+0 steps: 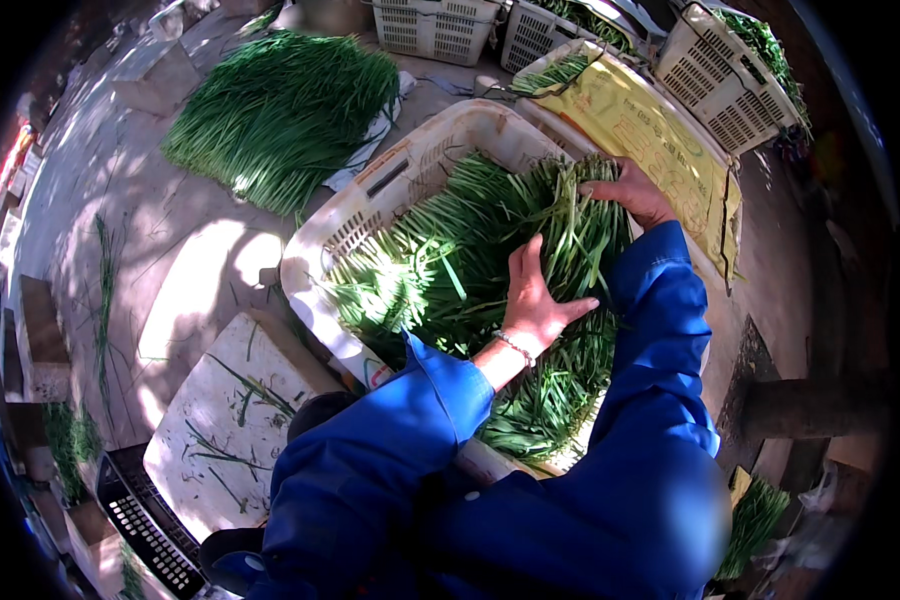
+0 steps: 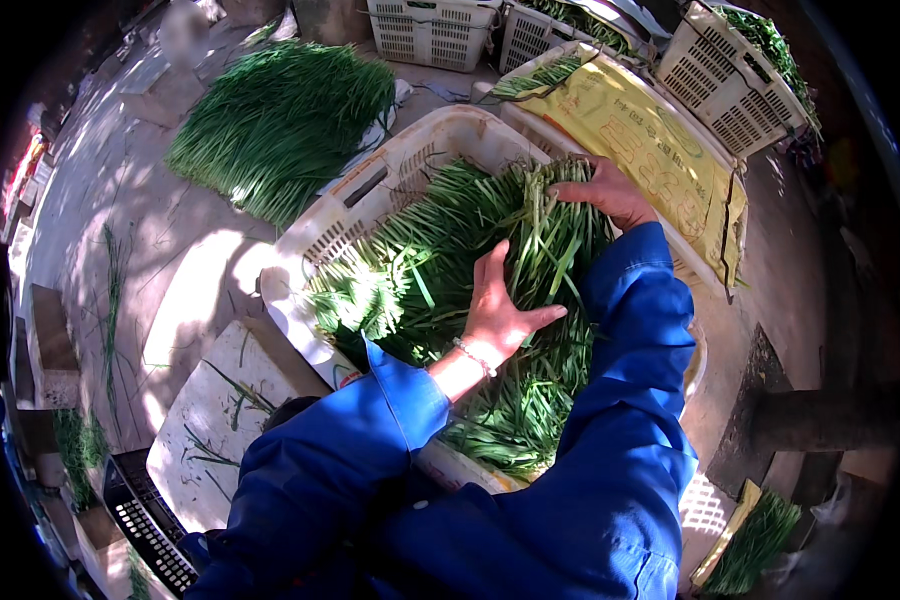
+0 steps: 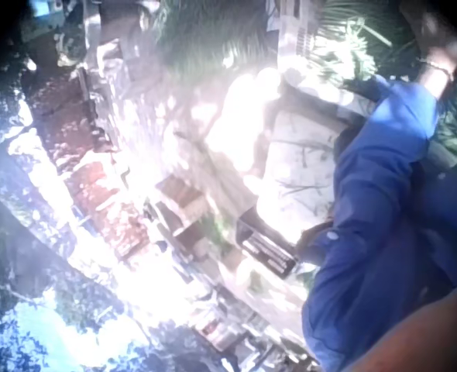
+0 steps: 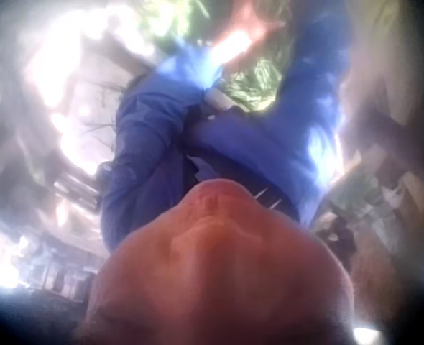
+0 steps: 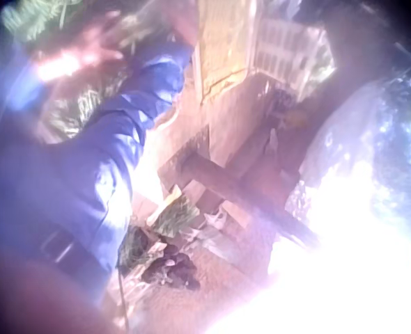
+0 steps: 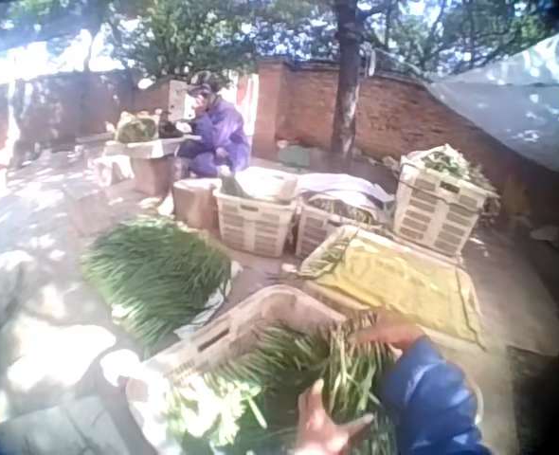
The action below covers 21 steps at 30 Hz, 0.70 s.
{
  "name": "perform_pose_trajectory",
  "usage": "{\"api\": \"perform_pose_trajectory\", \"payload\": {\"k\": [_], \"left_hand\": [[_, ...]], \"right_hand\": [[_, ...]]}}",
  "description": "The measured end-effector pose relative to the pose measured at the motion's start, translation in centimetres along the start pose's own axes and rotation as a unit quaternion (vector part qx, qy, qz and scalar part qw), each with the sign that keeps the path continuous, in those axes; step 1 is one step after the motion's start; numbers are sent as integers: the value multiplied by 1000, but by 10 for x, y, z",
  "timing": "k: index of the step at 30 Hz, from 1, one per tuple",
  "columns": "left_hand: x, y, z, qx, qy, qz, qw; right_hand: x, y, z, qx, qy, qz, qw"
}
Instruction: The person sorts through green leaves, removes individual stalks, and organizes them into bundles by hand while sitting on the ground near plastic crates.
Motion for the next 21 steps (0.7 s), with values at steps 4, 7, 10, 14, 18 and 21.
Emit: {"api": "perform_pose_trajectory", "payload": {"k": [4, 7, 10, 14, 18, 21], "left_hand": [[-47, 1, 16, 36, -68, -192, 978], [-47, -20, 31, 10, -52, -121, 991], [-62, -23, 47, -76, -40, -119, 989], [-26, -16, 40, -209, -29, -212, 954], [-6, 2, 27, -293, -39, -237, 926], [-2, 15, 15, -292, -30, -237, 926]], "right_hand": [[-9, 3, -6, 9, -18, -14, 1000], [-44, 23, -20, 24, -27, -39, 999], [-38, 25, -26, -5, -34, -55, 998], [-58, 48, -49, -69, -30, 44, 996], [-69, 45, -64, -19, -84, -13, 996], [-73, 36, -82, 62, -152, -107, 981]]}}
Point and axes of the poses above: each hand's wrist, its own z-axis towards the middle knuckle, its own y-axis out of the palm, x = y × z, the point moved 8 cm from there along z, towards the middle knuckle, and after that the axes turned 6 degrees about -y, right-handed, at the moved point
